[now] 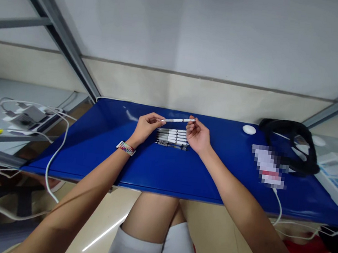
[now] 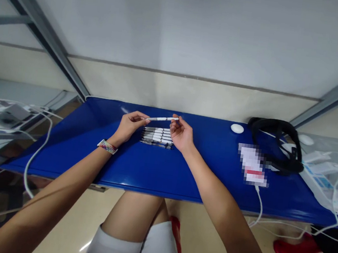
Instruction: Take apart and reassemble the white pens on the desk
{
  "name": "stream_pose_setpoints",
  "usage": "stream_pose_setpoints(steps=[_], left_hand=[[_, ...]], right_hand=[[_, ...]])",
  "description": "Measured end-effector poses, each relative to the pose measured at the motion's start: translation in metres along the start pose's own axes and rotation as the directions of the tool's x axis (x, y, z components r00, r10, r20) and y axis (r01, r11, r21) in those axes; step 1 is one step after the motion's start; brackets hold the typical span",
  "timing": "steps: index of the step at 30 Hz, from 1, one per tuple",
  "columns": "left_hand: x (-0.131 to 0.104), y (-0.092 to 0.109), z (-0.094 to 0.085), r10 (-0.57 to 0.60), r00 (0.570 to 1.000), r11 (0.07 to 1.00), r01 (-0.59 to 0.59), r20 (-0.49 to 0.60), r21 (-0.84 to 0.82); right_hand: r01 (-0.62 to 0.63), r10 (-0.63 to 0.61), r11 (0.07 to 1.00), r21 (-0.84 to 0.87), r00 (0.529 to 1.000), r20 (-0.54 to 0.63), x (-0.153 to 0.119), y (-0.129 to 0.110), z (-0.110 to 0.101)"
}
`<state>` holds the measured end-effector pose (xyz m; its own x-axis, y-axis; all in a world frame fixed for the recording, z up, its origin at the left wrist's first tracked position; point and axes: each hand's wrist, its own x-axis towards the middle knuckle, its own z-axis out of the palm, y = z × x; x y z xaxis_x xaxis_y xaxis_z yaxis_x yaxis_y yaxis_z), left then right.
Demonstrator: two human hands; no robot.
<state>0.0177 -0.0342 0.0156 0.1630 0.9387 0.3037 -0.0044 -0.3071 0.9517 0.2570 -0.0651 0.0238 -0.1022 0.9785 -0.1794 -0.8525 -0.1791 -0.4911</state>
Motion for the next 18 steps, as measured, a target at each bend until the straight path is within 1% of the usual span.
stream_pose_setpoints(steps=[4,10,14,18], left_hand=[[0.0005,-0.0002,-0.0005,0.001,1.000,1.000,0.000,-0.009,0.012],[0.0001,0.0014,-0.0004,0.002,1.000,1.000,-0.002,-0.007,0.005],[0.0007,0.0010,-0.0001,-0.003,1.000,1.000,0.003,-0.001,0.013],[0.0020,-0.0013,-0.0002,0.003,1.000,1.000,-0.003,-0.002,0.021]], right_hand=[[-0.022,0.021,0.998,0.064,1.000,0.018,-0.0028,-0.0009,0.0016],[-0.024,0.025,0.997,0.067,1.000,-0.003,-0.0036,-0.0007,0.0044],[0.001,0.000,1.000,0.017,1.000,-0.023,-0.0048,-0.0024,0.0052],[0.035,-0.036,0.999,-0.041,0.999,-0.013,-0.0062,-0.0041,0.0048]])
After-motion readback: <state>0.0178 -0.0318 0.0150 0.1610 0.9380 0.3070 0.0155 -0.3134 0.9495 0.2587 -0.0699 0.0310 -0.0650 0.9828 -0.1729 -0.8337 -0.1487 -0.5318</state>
